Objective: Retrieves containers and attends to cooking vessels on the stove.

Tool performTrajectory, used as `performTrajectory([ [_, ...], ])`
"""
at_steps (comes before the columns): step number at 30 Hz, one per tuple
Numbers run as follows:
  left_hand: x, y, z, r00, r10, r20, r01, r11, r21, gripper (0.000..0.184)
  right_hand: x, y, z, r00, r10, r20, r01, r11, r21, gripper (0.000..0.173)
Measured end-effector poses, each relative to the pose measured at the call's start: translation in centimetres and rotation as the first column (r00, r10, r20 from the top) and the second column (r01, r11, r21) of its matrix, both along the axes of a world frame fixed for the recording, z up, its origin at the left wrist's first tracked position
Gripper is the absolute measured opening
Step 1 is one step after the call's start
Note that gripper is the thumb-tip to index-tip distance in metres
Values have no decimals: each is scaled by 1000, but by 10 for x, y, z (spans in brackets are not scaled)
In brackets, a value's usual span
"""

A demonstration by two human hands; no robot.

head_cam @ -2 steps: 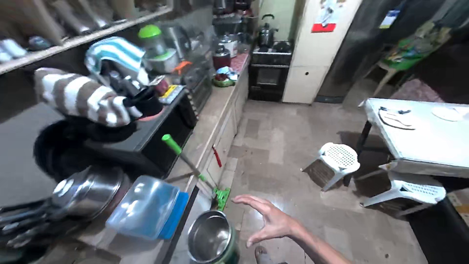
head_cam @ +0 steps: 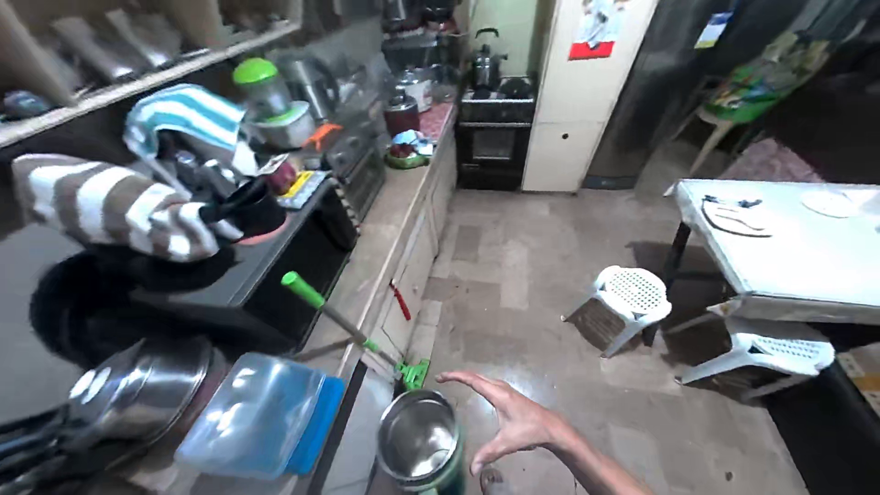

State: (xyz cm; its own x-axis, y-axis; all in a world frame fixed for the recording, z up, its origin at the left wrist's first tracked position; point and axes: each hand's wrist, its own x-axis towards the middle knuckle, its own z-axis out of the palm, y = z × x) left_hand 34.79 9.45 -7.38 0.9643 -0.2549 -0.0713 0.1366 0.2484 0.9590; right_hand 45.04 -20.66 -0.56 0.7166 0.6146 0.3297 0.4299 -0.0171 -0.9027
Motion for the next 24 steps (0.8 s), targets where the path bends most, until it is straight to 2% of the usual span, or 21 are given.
performTrajectory([
  [1, 23, -25, 22, 998, -56, 16, 55, 998, 31, 44, 9, -10, -7, 998, 17, -61, -14, 999, 44, 114],
  [2, 49, -54, 69, 988, -94, -125, 101, 994, 50, 40, 18, -20, -13, 991, 44, -130, -28, 993, 116, 118],
  [3, 70, -80, 98, 980, -122, -159, 123, 992, -3, 34, 26, -30, -15, 976, 64, -210, -25, 983, 183, 118],
  [4, 90, -103, 121, 975, -109, -195, 110, 994, -8, 23, 33, -39, -15, 959, 59, -277, 7, 972, 233, 115],
  [5, 109, -118, 125, 973, -116, -199, 115, 993, -20, 16, 44, -48, -16, 950, 55, -308, 31, 963, 269, 112],
  [6, 132, -123, 112, 972, -193, -136, 179, 978, -108, 12, 59, -56, -18, 949, 46, -311, 46, 958, 283, 112],
  [7, 158, -125, 89, 960, -275, -45, 262, 946, -192, 20, 77, -64, -22, 952, 25, -305, 63, 959, 275, 116],
  [9, 210, -133, 51, 948, -317, 42, 314, 900, -302, 43, 120, -78, -31, 959, -38, -282, 110, 963, 245, 122],
  [11, 270, -145, 35, 920, -375, 115, 391, 855, -340, 52, 167, -91, -33, 961, -94, -258, 161, 954, 252, 120],
  [12, 304, -154, 38, 893, -425, 148, 450, 841, -301, 58, 190, -98, -30, 956, -142, -258, 208, 946, 248, 119],
  [14, 371, -178, 51, 893, -438, 108, 451, 862, -231, 61, 240, -115, -11, 927, -270, -259, 327, 922, 208, 117],
  [15, 402, -190, 57, 897, -435, 75, 442, 884, -151, 63, 262, -124, -4, 911, -323, -257, 375, 907, 191, 118],
  [17, 473, -216, 62, 863, -491, 118, 483, 871, 91, 67, 309, -143, 4, 875, -424, -234, 469, 864, 185, 120],
  [18, 507, -230, 61, 848, -509, 146, 487, 858, 162, 71, 330, -152, 6, 845, -483, -231, 525, 831, 182, 120],
  [19, 537, -243, 61, 839, -517, 169, 492, 854, 171, 71, 351, -160, 7, 808, -542, -230, 583, 794, 176, 121],
  [21, 594, -266, 56, 844, -492, 212, 474, 870, 133, 61, 391, -177, 5, 726, -647, -235, 685, 713, 153, 126],
  [24, 660, -284, 40, 872, -410, 268, 403, 911, 85, 35, 451, -202, -7, 671, -695, -260, 737, 664, 126, 126],
])
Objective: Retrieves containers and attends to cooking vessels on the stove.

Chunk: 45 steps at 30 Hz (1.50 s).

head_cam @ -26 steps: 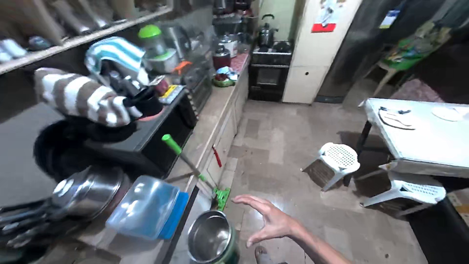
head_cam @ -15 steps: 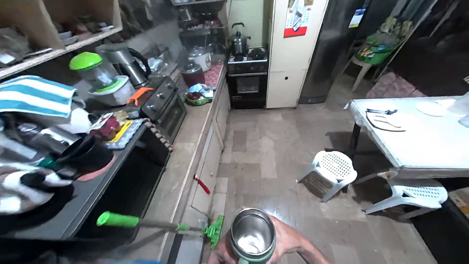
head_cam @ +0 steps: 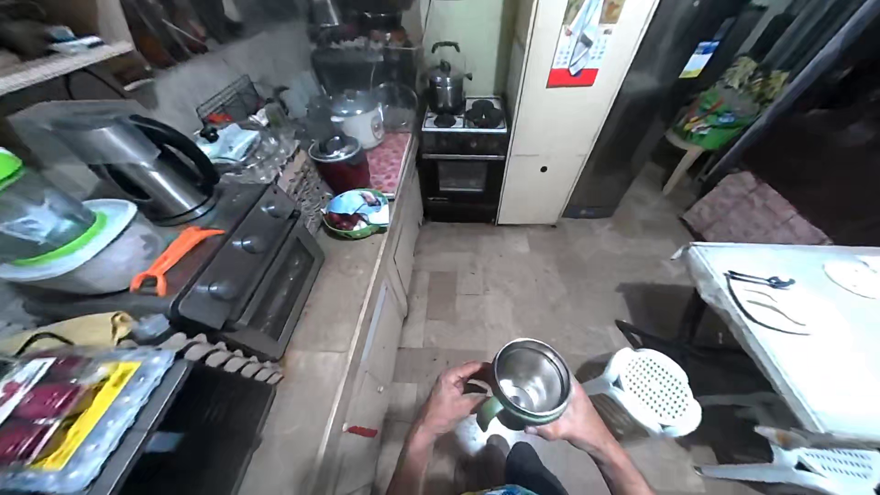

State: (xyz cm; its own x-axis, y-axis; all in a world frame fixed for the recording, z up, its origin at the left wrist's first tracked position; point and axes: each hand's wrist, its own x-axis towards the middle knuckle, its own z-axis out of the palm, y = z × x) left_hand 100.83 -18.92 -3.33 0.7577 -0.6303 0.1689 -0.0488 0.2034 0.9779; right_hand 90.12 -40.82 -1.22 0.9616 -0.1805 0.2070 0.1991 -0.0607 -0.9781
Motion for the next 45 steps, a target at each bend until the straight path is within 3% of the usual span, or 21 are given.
performTrajectory([
  [2, 37, -8, -13, 998, 64, -8, -64, 998, -11, 10, 40, -20, -10, 1000, 16, -15, -16, 1000, -7, 125],
  [3, 56, -12, -17, 998, 55, 4, -55, 998, 5, 10, 62, -30, -15, 999, 33, -20, -33, 999, -6, 126],
  [6, 110, -30, -18, 996, -80, -34, 83, 992, 100, 37, 137, -62, -31, 992, 114, -57, -115, 993, -26, 129],
  [9, 167, -63, -19, 985, -150, -84, 153, 988, 37, 43, 225, -95, -47, 970, 240, -39, -242, 969, -44, 129],
  [12, 223, -96, -17, 991, 59, -118, -58, 998, 8, 35, 315, -122, -42, 939, 341, -44, -342, 939, -25, 126],
  [16, 295, -127, -12, 891, 431, -140, -419, 901, 111, 29, 424, -142, -30, 905, 403, -136, -419, 900, -117, 121],
  [20, 380, -142, -15, 794, 583, -171, -574, 812, 103, 34, 514, -165, -40, 889, 427, -164, -455, 866, -210, 101],
  [23, 464, -146, -31, 770, 622, -143, -620, 782, 63, 36, 570, -195, -64, 870, 405, -282, -466, 861, -203, 82],
  [27, 589, -153, -47, 723, 682, -112, -687, 727, -11, 32, 639, -244, -98, 789, 333, -516, -486, 852, -194, 73],
  [34, 817, -143, -57, 565, 812, -148, -814, 578, 63, 27, 728, -312, -147, 698, 62, -713, -224, 965, -135, 63],
  [38, 916, -142, -67, 454, 884, -111, -883, 463, 78, 23, 781, -329, -160, 617, 63, -785, -186, 980, -68, 59],
  [41, 968, -135, -91, 395, 901, -181, -908, 413, 76, 26, 835, -349, -164, 578, 101, -810, -219, 975, -35, 61],
  [45, 1018, -138, -112, 306, 930, -205, -951, 310, -14, 29, 935, -392, -159, 622, 88, -778, -252, 963, -92, 58],
])
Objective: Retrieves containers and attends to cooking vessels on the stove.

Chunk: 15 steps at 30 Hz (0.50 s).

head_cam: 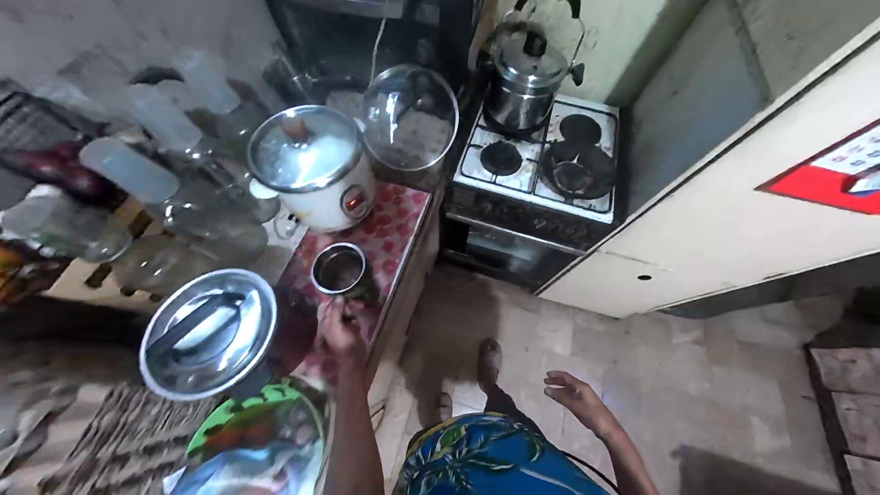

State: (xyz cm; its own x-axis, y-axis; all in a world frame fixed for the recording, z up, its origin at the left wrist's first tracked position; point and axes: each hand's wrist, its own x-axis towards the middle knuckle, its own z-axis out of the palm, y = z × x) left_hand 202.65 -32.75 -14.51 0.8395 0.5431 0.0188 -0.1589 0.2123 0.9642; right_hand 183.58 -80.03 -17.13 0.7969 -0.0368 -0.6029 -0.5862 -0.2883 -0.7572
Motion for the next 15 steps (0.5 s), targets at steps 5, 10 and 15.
performTrajectory([
  [5, 19, -22, -9, 994, 113, -4, -113, 991, 76, 26, 167, -57, 31, 968, 147, 201, -138, 989, -58, 48],
  [10, 31, -44, -7, 973, 229, 8, -229, 973, 18, 30, 354, -79, 93, 889, 289, 355, -219, 949, -225, 41],
  [15, 53, -66, 9, 965, 249, 83, -244, 968, -61, 38, 505, -83, 137, 797, 347, 494, -163, 911, -378, 33],
])
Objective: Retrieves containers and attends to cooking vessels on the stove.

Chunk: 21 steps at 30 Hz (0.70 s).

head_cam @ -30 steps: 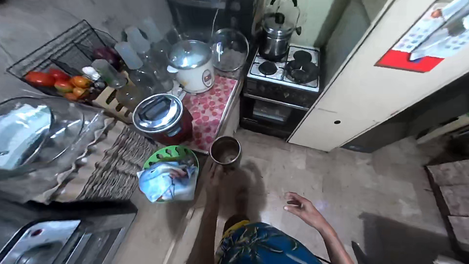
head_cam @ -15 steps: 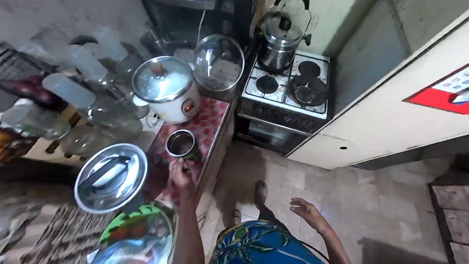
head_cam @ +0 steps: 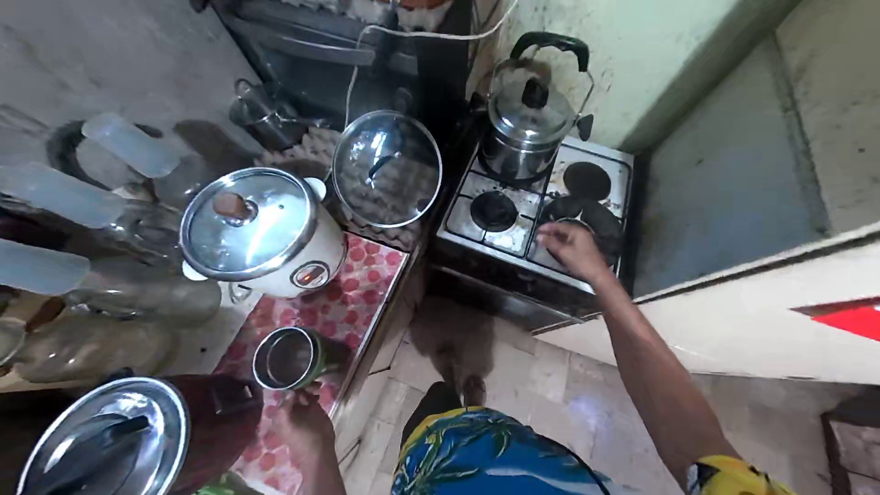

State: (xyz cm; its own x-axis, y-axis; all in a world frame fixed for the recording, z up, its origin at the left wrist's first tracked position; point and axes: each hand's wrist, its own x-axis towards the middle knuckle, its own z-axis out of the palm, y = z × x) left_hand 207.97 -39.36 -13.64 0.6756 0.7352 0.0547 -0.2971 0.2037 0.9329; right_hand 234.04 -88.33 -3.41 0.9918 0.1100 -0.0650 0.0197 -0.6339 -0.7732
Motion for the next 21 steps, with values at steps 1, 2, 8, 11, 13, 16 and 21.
performTrajectory([
  [1, 7, -4, 4, 1000, -15, 12, 15, 1000, -16, 38, 22, 1, 6, 1000, -17, 22, 17, 1000, -2, 34],
  [2, 16, -7, 6, 999, -30, 17, 31, 999, -37, 37, 40, 1, 12, 999, -35, 35, 35, 999, 2, 35],
  [8, 79, -24, 1, 973, -230, -2, 230, 973, 16, 25, 117, -5, 42, 986, -134, 98, 136, 991, -10, 36],
  [11, 110, -38, 4, 954, -298, 17, 298, 954, -40, 24, 146, -9, 56, 979, -180, 93, 186, 981, -50, 37],
  [13, 122, -49, 7, 947, -321, 29, 322, 945, -61, 23, 166, -14, 65, 979, -173, 104, 181, 981, -75, 38],
  [16, 125, -57, 10, 959, -283, 23, 284, 956, -78, 21, 193, -26, 77, 983, -109, 147, 129, 983, -133, 40],
  [21, 72, -46, -5, 991, 72, -117, -81, 994, -74, 28, 232, -2, 82, 981, -98, 165, 141, 951, -276, 41],
])
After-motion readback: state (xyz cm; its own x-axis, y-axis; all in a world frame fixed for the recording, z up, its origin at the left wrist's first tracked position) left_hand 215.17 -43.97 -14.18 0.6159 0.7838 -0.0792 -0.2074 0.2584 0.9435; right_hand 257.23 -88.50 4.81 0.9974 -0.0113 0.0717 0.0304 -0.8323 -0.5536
